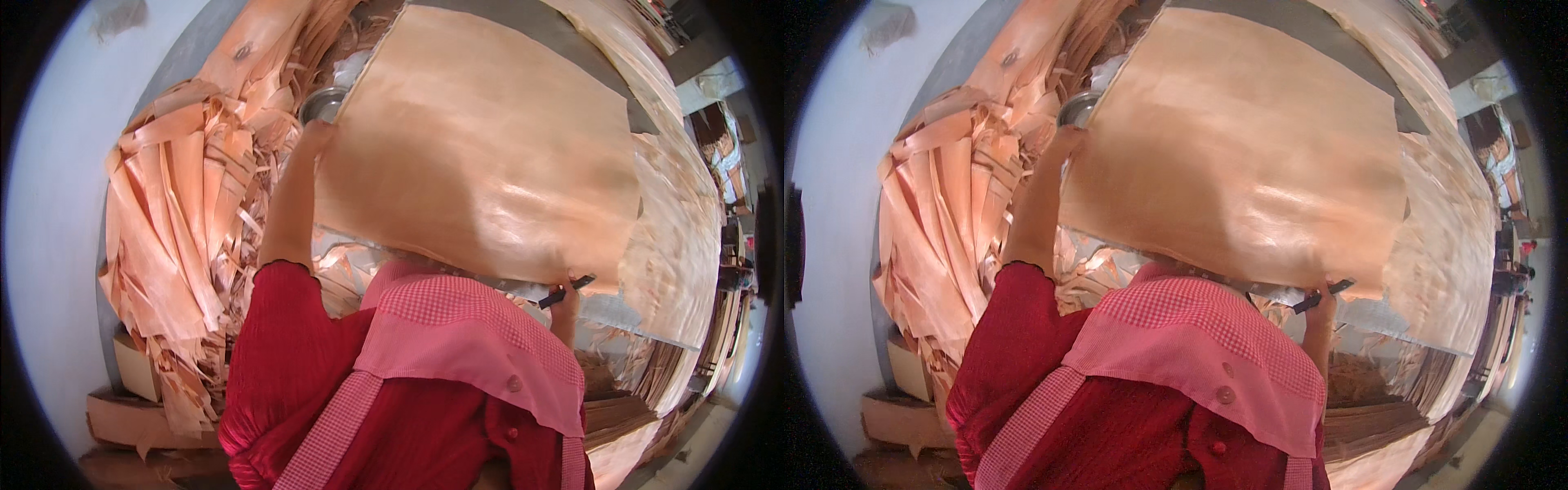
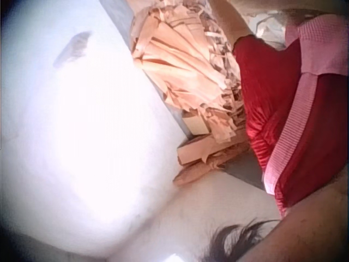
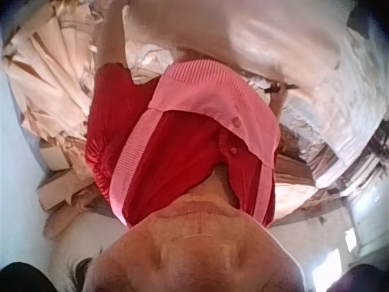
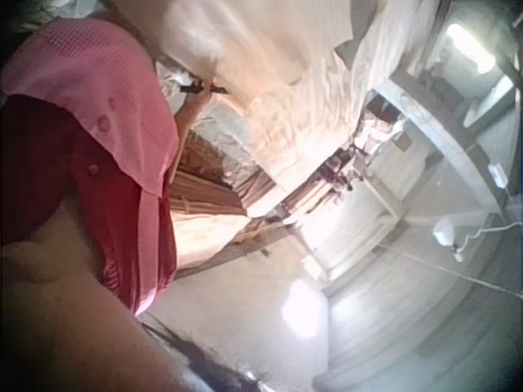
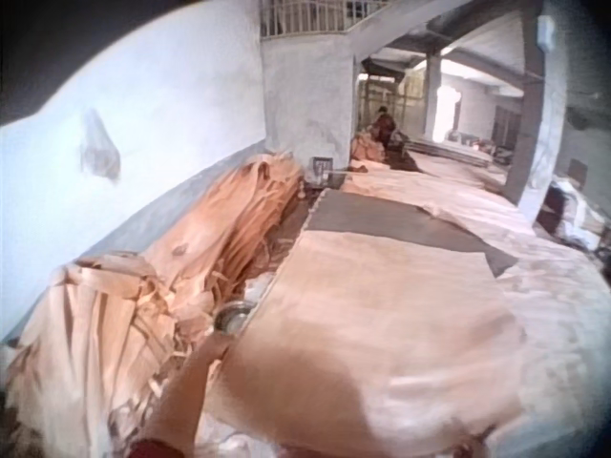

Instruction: The person prepares thin wood veneer by using a knife to trim edges, applying adhesive strips to join pieces, and smoothing the surface with a block.

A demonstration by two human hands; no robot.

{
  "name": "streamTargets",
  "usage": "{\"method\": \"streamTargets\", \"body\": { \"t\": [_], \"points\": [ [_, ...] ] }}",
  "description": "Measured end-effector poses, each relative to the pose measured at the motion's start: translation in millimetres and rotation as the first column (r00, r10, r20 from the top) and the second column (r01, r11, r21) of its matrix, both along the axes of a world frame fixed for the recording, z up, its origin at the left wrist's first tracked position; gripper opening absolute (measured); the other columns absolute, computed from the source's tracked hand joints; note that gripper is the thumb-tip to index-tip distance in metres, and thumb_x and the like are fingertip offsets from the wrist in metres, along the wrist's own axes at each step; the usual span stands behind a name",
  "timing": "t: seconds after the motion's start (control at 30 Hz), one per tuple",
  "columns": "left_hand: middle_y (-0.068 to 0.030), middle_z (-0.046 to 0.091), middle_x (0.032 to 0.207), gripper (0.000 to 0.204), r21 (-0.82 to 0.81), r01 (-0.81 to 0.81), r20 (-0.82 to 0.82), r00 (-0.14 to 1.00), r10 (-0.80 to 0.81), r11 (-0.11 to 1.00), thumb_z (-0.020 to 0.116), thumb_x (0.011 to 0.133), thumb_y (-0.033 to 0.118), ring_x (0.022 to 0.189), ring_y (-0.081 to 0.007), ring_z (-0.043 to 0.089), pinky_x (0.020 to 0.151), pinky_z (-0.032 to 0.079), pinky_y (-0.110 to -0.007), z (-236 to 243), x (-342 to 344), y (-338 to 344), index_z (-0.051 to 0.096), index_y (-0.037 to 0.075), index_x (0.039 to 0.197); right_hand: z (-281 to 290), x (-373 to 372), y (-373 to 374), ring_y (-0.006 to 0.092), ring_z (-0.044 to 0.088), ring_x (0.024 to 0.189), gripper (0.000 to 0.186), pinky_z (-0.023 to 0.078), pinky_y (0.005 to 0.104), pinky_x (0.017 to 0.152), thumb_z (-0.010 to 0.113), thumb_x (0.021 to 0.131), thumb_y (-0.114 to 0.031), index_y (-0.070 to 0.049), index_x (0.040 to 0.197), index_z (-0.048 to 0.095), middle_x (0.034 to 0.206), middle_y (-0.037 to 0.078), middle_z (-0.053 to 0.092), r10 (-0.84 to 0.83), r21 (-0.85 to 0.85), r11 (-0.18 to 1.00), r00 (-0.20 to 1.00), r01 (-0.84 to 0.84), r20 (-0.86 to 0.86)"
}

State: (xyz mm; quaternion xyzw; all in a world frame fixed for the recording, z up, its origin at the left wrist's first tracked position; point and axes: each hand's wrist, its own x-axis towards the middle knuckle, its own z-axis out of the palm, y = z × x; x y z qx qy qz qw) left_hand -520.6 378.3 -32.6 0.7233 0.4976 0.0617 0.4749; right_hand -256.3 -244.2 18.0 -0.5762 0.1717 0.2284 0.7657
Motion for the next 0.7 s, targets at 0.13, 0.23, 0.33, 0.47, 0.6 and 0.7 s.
{"method": "streamTargets", "body": {
  "t": [0.13,0.23,0.33,0.47,0.6,0.7],
  "points": [
    [-0.0045,0.057,0.068,0.027,-0.415,-0.177,0.172,0.948,0.269,0.892,0.061,0.076,0.025,0.054,-0.0143,0.054,0.047,0.042,-0.027,48.5,-72.3,-65.1,0.058,0.007,0.096,12.3,-15.3,-26.0,0.0106,0.047,0.065,0.028,0.035,0.0208,0.051,0.055,0.08,-0.001,-0.01,0.105,0.046,0.079,0.0,0.049,0.093,-0.001,0.996,0.993,-0.094,-0.077],
    [-0.0053,0.058,0.074,0.028,-0.343,-0.203,0.15,0.952,0.267,0.917,0.063,0.075,0.02,0.054,-0.0132,0.054,0.046,0.042,-0.024,39.0,-120.1,-101.5,0.057,0.005,0.098,16.7,-32.3,-35.6,0.0113,0.047,0.07,0.031,0.036,0.0224,0.052,0.054,0.081,-0.001,-0.008,0.11,0.047,0.081,0.001,0.049,0.01,-0.05,0.999,0.988,-0.018,-0.154],
    [-0.0043,0.057,0.07,0.027,-0.269,-0.312,0.212,0.904,0.372,0.911,0.063,0.074,0.015,0.053,-0.0122,0.052,0.045,0.042,-0.023,40.4,-123.7,-132.2,0.057,0.004,0.098,1.6,-34.9,-56.1,0.0109,0.054,0.074,0.033,0.041,0.0174,0.052,0.053,0.081,-0.001,-0.013,0.112,0.052,0.094,0.003,0.056,-0.037,-0.025,0.999,0.988,0.034,-0.152],
    [-0.0017,0.054,0.067,0.023,-0.103,-0.292,0.301,0.902,0.309,0.951,0.061,0.074,0.009,0.055,-0.0103,0.049,0.044,0.04,-0.023,-15.1,-138.6,-129.8,0.056,0.004,0.097,13.4,-47.0,-44.4,0.013,0.052,0.084,0.027,0.044,0.0274,0.065,0.057,0.078,-0.014,-0.009,0.105,0.055,0.097,0.002,0.057,0.168,-0.398,0.899,0.983,-0.181,-0.068],
    [-0.002,0.056,0.083,0.041,-0.144,-0.332,0.429,0.828,0.361,0.932,0.061,0.074,0.0,0.068,-0.0091,0.05,0.049,0.04,-0.02,-15.7,-125.2,-132.7,0.051,0.007,0.113,-16.2,-34.1,-46.0,0.0122,0.054,0.06,0.024,0.042,0.0255,0.045,0.06,0.075,-0.007,-0.005,0.099,0.061,0.074,0.003,0.059,0.015,-0.468,0.883,0.996,0.027,0.084],
    [-0.0074,0.057,0.094,0.041,-0.155,-0.387,0.434,0.8,0.414,0.909,0.063,0.075,0.002,0.074,-0.0152,0.056,0.058,0.049,-0.024,-22.1,-134.0,-128.9,0.051,0.007,0.114,-20.3,-33.3,-46.3,0.0193,0.057,0.065,0.02,0.046,0.0326,0.054,0.059,0.075,-0.009,-0.002,0.093,0.059,0.078,0.008,0.059,0.197,-0.686,0.726,0.969,-0.043,0.148]
  ]
}}
